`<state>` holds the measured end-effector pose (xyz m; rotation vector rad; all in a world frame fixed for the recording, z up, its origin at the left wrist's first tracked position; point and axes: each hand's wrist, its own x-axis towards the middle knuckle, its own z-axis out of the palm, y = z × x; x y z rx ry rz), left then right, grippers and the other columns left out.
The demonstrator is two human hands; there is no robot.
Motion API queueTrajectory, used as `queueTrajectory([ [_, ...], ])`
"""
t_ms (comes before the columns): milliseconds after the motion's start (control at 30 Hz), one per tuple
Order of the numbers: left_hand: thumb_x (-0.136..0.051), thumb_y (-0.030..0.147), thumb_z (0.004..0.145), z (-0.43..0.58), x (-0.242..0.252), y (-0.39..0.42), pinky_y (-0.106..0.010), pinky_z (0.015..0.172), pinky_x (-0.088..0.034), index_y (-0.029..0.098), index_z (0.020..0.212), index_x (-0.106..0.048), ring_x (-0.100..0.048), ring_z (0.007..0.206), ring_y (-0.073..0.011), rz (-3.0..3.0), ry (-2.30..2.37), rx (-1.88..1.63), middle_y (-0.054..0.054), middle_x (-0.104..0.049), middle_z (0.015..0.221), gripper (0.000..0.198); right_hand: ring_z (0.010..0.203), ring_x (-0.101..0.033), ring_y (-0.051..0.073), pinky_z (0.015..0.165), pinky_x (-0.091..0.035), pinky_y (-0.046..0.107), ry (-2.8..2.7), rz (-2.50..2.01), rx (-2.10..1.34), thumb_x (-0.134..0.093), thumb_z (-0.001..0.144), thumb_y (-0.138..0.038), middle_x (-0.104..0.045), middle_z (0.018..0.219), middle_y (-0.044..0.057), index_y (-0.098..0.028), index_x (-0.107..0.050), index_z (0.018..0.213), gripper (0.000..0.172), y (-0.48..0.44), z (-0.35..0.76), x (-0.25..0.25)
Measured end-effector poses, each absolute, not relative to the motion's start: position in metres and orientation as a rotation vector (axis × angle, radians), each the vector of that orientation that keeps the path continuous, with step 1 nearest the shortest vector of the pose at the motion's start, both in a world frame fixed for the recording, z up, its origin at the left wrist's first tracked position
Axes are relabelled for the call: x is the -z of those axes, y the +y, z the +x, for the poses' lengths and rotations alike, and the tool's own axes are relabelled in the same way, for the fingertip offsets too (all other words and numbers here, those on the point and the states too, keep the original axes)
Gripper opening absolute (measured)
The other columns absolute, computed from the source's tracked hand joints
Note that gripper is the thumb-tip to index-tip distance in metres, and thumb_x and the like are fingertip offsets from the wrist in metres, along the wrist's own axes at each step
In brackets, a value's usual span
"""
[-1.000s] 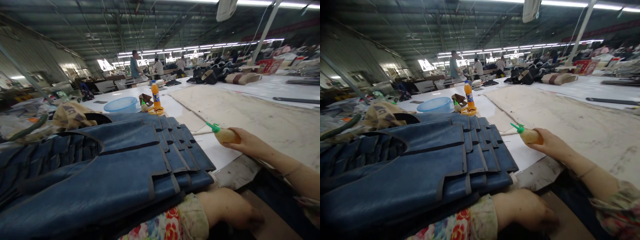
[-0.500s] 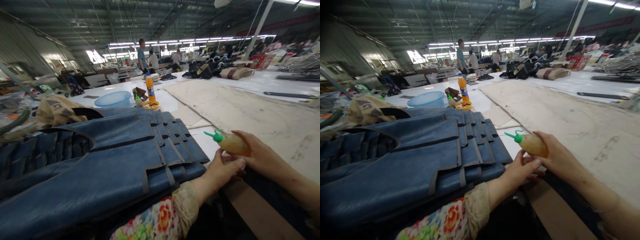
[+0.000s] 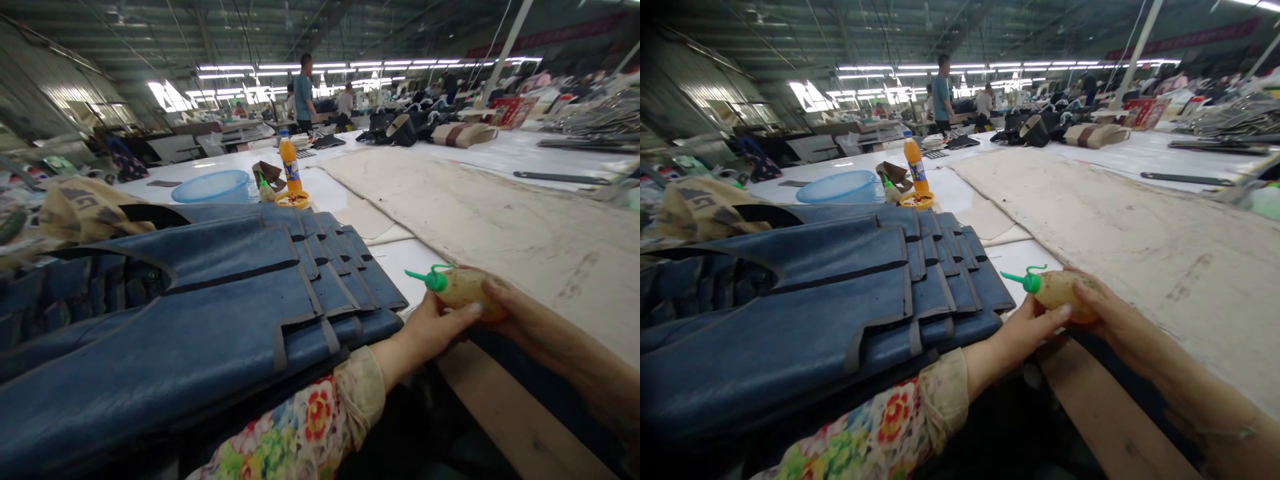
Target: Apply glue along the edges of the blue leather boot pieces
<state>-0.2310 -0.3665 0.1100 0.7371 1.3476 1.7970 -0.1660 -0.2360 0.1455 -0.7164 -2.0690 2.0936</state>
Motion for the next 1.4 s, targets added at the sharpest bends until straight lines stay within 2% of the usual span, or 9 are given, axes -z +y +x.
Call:
queueTrajectory([
  [100, -0.058, 0.045, 0.079, -0.228, -0.102, -0.367, -0.033, 0.072, -0.051, 0.019, 0.135, -0.037, -0.062, 0.088, -0.0216, 0.908, 1.628, -1.615, -0.013, -0.058, 0.119, 0.066, 0.09, -0.067, 0.03, 0.072, -0.059, 0.041, -2.064, -0.719, -2.045, -0.066, 0.063, -0.054, -0.07, 0.098, 0.003, -0.032, -0.063, 0.099, 0.043, -0.226, -0.179, -0.155],
  [200, -0.058, 0.039, 0.079, -0.223, -0.094, -0.372, -0.034, 0.069, -0.051, 0.018, 0.142, -0.025, -0.063, 0.085, -0.0246, 1.299, 1.896, -1.294, -0.014, -0.061, 0.114, 0.075, 0.082, -0.066, 0.027, 0.052, -0.057, 0.033, -2.036, -0.655, -1.885, -0.066, 0.066, -0.052, -0.067, 0.099, 0.008, -0.029, -0.064, 0.097, 0.038, -0.207, -0.206, -0.172],
  [267, -0.054, 0.032, 0.082, -0.221, -0.088, -0.374, -0.035, 0.066, -0.049, 0.015, 0.137, -0.036, -0.063, 0.087, -0.0274, 1.664, 1.995, -1.002, -0.015, -0.065, 0.106, 0.06, 0.079, -0.064, 0.025, 0.043, -0.052, 0.027, -2.042, -0.515, -1.764, -0.065, 0.069, -0.053, -0.064, 0.101, 0.009, -0.028, -0.062, 0.099, 0.039, -0.196, -0.231, -0.183],
  [333, -0.048, 0.026, 0.084, -0.22, -0.082, -0.375, -0.034, 0.06, -0.047, 0.014, 0.112, -0.058, -0.062, 0.088, -0.0284, 1.96, 2.012, -0.715, -0.014, -0.066, 0.098, 0.031, 0.079, -0.061, 0.021, 0.042, -0.05, 0.023, -2.068, -0.392, -1.678, -0.065, 0.071, -0.053, -0.061, 0.102, 0.009, -0.027, -0.059, 0.103, 0.042, -0.19, -0.26, -0.191],
  [433, -0.048, 0.022, 0.084, -0.22, -0.072, -0.374, -0.031, 0.054, -0.043, 0.014, 0.08, -0.062, -0.06, 0.085, -0.0249, 2.12, 1.991, -0.531, -0.011, -0.065, 0.092, 0.017, 0.077, -0.058, 0.016, 0.044, -0.049, 0.018, -2.17, -0.287, -1.552, -0.066, 0.072, -0.048, -0.058, 0.102, 0.008, -0.022, -0.055, 0.111, 0.048, -0.189, -0.306, -0.197],
  [667, -0.054, 0.024, 0.08, -0.221, -0.062, -0.367, -0.03, 0.051, -0.038, 0.017, 0.075, -0.061, -0.057, 0.088, -0.023, 2.088, 1.984, -0.58, -0.008, -0.064, 0.092, 0.011, 0.077, -0.057, 0.013, 0.054, -0.049, 0.018, -2.476, -0.078, -1.198, -0.072, 0.07, -0.044, -0.06, 0.102, 0.01, -0.011, -0.046, 0.129, 0.072, -0.199, -0.387, -0.2],
  [1000, -0.055, 0.022, 0.079, -0.223, -0.07, -0.369, -0.033, 0.049, -0.042, 0.022, 0.058, -0.049, -0.056, 0.086, -0.0211, 1.968, 1.92, -0.606, -0.007, -0.066, 0.094, 0.022, 0.079, -0.055, 0.015, 0.077, -0.05, 0.037, -2.577, -0.024, -1.048, -0.071, 0.069, -0.046, -0.062, 0.097, 0.009, -0.01, -0.05, 0.127, 0.072, -0.205, -0.42, -0.192],
  [1200, -0.057, 0.025, 0.08, -0.225, -0.077, -0.371, -0.03, 0.053, -0.044, 0.019, 0.073, -0.058, -0.054, 0.09, -0.0206, 1.985, 1.942, -0.502, -0.006, -0.063, 0.103, 0.01, 0.085, -0.055, 0.017, 0.085, -0.046, 0.038, -2.554, -0.011, -1.092, -0.067, 0.074, -0.047, -0.062, 0.099, 0.009, -0.01, -0.051, 0.126, 0.066, -0.196, -0.43, -0.175],
  [1400, -0.054, 0.023, 0.081, -0.228, -0.084, -0.375, -0.028, 0.055, -0.043, 0.015, 0.081, -0.064, -0.053, 0.093, -0.0213, 2.054, 1.914, -0.476, -0.006, -0.062, 0.095, 0.012, 0.093, -0.057, 0.023, 0.09, -0.047, 0.042, -2.532, -0.027, -1.141, -0.065, 0.077, -0.044, -0.063, 0.103, 0.008, -0.016, -0.053, 0.122, 0.054, -0.2, -0.437, -0.167],
])
